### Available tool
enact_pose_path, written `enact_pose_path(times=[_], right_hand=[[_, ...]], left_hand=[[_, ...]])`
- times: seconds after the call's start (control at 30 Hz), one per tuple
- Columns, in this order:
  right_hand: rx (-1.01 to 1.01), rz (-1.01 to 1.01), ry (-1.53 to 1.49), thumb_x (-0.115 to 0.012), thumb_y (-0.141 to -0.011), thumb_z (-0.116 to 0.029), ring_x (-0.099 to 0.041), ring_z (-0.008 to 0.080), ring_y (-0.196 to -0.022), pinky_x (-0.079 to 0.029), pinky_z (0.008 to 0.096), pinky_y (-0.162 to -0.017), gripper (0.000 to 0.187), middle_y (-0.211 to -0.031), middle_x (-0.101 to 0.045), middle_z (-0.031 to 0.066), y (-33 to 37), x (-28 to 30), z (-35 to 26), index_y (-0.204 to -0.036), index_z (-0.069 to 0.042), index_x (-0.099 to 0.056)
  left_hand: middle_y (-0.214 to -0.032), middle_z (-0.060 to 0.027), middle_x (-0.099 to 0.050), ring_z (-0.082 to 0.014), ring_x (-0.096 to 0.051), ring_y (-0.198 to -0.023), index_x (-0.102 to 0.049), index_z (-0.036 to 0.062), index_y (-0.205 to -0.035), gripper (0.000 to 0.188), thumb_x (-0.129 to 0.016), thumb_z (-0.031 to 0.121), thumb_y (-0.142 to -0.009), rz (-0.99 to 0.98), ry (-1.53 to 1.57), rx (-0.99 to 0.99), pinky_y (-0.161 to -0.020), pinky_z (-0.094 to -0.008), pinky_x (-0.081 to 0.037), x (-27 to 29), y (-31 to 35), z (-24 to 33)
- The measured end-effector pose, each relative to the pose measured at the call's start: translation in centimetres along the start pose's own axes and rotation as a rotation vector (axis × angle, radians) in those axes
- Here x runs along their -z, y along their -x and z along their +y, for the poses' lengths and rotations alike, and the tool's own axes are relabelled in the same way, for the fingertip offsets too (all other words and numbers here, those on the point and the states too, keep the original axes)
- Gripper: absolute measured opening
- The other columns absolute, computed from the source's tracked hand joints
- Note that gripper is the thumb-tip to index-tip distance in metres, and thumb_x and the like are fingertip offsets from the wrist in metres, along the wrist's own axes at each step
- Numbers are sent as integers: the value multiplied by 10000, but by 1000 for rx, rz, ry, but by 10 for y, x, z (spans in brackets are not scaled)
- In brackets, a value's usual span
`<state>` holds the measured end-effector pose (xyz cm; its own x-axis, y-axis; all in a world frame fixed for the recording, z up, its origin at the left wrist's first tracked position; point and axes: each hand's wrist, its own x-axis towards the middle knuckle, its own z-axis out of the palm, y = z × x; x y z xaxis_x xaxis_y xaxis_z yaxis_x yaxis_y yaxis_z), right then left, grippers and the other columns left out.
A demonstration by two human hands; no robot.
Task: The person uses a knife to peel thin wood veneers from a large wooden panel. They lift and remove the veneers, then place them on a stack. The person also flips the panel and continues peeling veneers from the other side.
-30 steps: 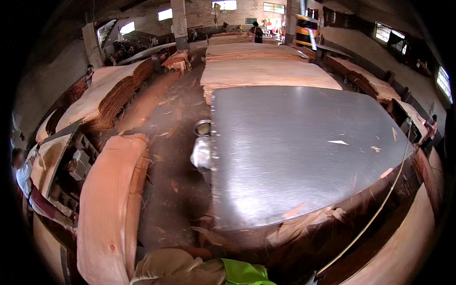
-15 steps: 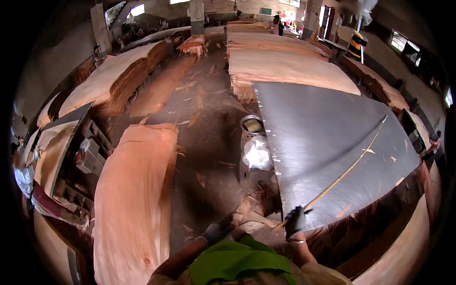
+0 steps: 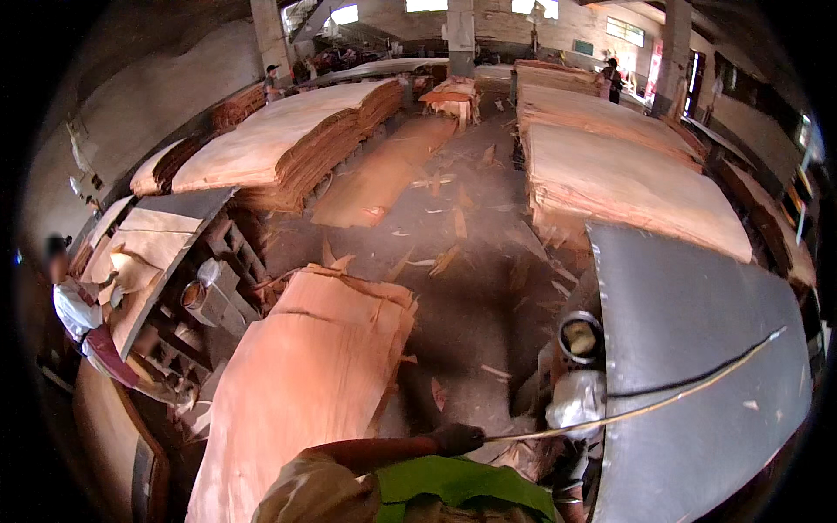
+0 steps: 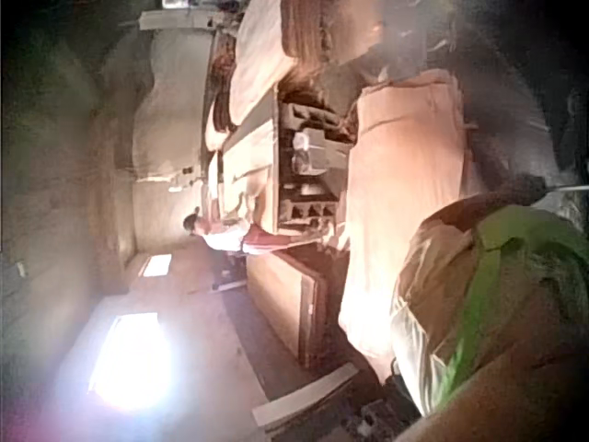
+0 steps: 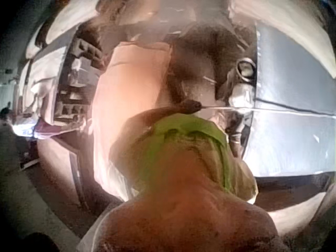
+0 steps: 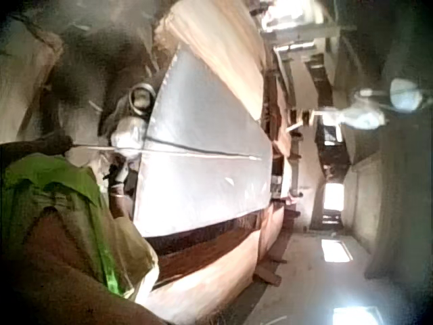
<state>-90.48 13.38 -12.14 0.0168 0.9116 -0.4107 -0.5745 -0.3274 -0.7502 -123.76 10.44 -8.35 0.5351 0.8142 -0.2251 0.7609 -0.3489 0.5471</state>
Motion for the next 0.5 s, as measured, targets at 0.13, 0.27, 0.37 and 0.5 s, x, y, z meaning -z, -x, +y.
enact_pose_path(times=[0.13, 0.27, 0.37, 0.5], right_hand=[[81, 28, 374, -462, -908, -257, -459, 137, -481, -363, 270, -421, 229, -715, -584, 33, -73, -83, -14, -881, -68, -588], [116, -58, 596, -445, -948, -229, -452, 93, -593, -406, 249, -537, 212, -737, -524, -17, -151, -180, 3, -889, -71, -573], [43, -111, 409, -503, -919, -122, -466, 77, -518, -385, 237, -438, 137, -761, -579, 14, -184, -330, -31, -1004, -40, -572], [-132, -48, 549, -527, -890, -66, -522, 104, -564, -451, 274, -485, 234, -808, -614, 52, -293, -406, -52, -1115, -21, -568]], left_hand=[[-931, -88, -645, -271, -621, -782, -616, 142, -1064, 286, -471, 337, -914, 98, 272, 137, -719, -388, -481, 31, 36, -94], [-887, -56, -673, -193, -626, -736, -673, 149, -1002, 244, -524, 314, -902, 302, 381, 312, -674, -344, -482, 142, 31, -153], [-835, -86, -675, -163, -622, -724, -653, 92, -1037, 307, -515, 331, -905, 174, 463, 589, -653, -324, -474, 202, 20, -215], [-857, -114, -671, -237, -632, -757, -650, 68, -1013, 285, -514, 289, -897, 423, 475, 467, -686, -352, -480, 247, -42, -307]])
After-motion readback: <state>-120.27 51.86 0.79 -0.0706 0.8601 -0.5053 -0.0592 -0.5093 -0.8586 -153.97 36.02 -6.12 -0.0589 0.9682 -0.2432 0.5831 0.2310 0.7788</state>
